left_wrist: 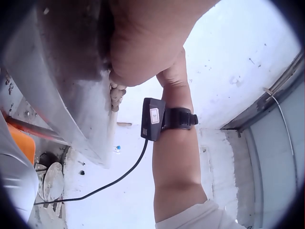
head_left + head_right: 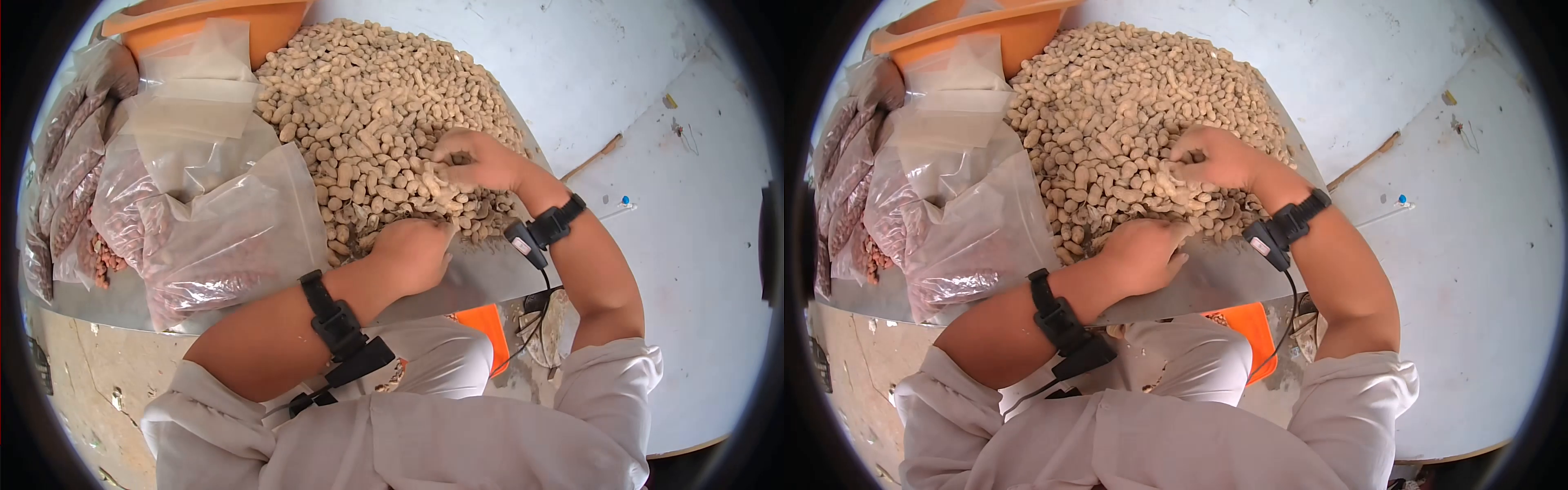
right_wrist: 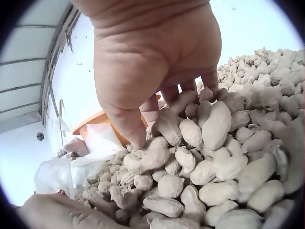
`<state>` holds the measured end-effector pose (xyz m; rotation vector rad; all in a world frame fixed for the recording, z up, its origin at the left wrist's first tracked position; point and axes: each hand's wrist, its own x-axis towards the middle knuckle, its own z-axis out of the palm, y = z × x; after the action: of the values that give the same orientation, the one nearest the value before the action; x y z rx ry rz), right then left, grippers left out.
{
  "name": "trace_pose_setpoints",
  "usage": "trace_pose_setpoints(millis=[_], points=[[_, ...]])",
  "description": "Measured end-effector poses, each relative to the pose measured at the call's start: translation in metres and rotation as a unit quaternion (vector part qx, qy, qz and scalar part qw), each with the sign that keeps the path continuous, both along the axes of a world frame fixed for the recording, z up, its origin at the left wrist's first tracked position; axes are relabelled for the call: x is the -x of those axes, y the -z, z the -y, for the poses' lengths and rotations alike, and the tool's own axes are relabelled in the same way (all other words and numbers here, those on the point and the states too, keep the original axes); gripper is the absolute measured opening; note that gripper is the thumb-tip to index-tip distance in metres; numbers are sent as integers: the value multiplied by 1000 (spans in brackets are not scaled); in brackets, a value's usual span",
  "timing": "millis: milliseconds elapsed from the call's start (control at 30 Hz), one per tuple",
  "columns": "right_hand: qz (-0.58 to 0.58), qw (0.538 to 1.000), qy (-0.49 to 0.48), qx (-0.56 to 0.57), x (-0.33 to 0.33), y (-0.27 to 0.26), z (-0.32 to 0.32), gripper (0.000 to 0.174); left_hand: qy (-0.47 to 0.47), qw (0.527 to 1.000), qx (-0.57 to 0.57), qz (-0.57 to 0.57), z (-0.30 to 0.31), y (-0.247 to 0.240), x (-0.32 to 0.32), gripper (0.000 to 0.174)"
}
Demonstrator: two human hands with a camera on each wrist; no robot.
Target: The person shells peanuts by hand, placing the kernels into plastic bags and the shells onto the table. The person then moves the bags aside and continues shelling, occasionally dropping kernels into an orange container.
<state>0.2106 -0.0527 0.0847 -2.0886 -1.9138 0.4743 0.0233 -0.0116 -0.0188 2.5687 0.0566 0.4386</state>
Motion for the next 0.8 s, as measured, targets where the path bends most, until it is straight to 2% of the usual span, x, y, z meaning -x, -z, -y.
trace_pose_setpoints(millis=[67, 100, 200, 300, 400, 500, 600, 700, 800], points=[[-1, 1000, 9, 10, -6, -6, 8, 20, 8, 1000, 4, 11, 2, -1, 2, 28], [20, 999, 15, -22, -5, -15, 9, 17, 12, 1000, 5, 16, 2, -1, 3, 27], [-46, 992, 113, 3, -33, -30, -15, 20, 37, 995, 5, 94, 5, 7, 1, 24], [25, 986, 112, -118, -70, -26, -57, 20, 61, 990, 5, 130, 6, 8, 2, 19], [116, 976, 181, -33, -88, -29, -105, 20, 59, 993, 2, 100, 9, 5, 7, 16], [198, 962, 188, -18, -120, -6, -147, 31, 79, 990, 22, 111, 9, 8, 7, 16], [207, 961, 183, 3, -132, 11, -171, 34, 91, 995, 35, 33, 9, -2, 12, 12], [185, 967, 158, 72, -126, 10, -176, 33, 74, 993, 8, 91, 10, 9, 8, 16], [203, 966, 141, 69, -110, 12, -167, 30, 70, 993, -2, 91, 10, 10, 8, 16]])
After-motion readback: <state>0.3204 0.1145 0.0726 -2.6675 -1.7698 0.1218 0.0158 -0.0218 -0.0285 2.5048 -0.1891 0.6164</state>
